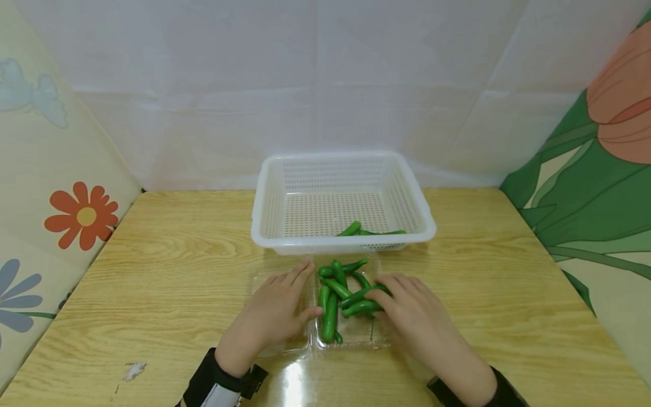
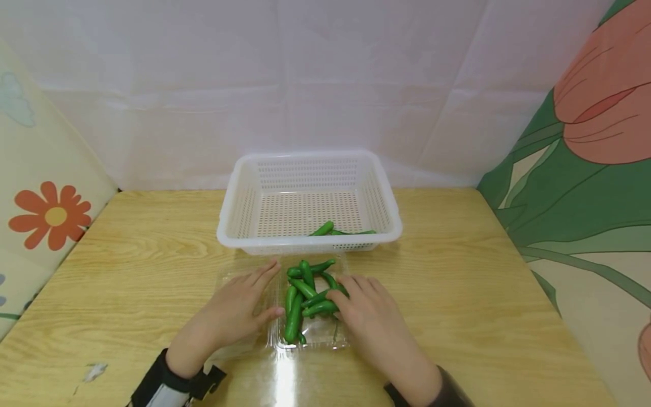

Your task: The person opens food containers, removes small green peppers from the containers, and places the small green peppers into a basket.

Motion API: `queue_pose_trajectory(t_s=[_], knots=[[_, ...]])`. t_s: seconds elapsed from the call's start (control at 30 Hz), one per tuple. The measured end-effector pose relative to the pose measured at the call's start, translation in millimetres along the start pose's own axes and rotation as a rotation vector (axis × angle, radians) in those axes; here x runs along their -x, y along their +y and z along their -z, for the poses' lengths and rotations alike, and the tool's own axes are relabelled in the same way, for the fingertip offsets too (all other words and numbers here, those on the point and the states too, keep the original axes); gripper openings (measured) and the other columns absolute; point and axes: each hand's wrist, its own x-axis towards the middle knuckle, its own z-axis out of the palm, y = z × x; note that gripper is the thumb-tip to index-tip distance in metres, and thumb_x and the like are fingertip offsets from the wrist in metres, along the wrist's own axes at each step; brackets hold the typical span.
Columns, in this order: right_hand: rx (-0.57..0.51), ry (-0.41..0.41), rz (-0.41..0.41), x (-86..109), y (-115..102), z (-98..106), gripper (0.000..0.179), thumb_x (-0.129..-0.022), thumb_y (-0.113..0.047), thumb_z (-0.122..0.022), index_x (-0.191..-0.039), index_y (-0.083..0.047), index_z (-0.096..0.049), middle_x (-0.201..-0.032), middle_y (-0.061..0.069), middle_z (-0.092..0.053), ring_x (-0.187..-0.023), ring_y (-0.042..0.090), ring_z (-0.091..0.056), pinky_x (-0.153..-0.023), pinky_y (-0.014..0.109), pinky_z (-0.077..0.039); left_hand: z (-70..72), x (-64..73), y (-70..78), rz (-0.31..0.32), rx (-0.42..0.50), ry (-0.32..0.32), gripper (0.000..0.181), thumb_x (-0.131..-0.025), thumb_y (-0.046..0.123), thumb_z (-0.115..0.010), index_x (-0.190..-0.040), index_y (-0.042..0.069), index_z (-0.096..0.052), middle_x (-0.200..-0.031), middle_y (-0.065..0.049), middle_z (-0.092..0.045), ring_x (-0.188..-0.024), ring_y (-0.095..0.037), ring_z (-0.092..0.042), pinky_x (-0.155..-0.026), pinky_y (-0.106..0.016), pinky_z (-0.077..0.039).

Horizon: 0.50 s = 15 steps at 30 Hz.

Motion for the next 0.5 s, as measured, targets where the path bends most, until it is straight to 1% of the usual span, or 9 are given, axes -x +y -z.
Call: queue_pose_trajectory(t_s=[0.27,0.5], knots=[[-0.006,0.096,0.043,-1.2,-0.3,3.3,0.041,-0.071,-0.01,-0.089,-0.107,-0.009,-0.07,-0.118,0.012,-0.063,-0.105,0.03,-0.061,-0.087,0.047,-0.053,0.4,0.0,0.4,0.005,0.002,-0.007,0.082,-0.095,0.053,-0.058,-0.155,0.005,-0.03,-0.161,-0.012,-0.026,-0.14,-0.036,-0.037,-0.114,-0.057,-0.03],[-0.02,0.12,0.061,-1.8,-0.9,4.3,0.038,-0.075,-0.013,-0.085,-0.11,-0.009,-0.069,-0.121,0.011,-0.062,-0.107,0.03,-0.06,-0.085,0.047,-0.053,1.5,0.4,0.6,0.007,0.009,-0.013,0.082,-0.095,0.052,-0.06,-0.155,0.004,-0.029,-0.161,-0.012,-0.026,-0.14,-0.036,-0.037,-0.114,-0.056,-0.03]])
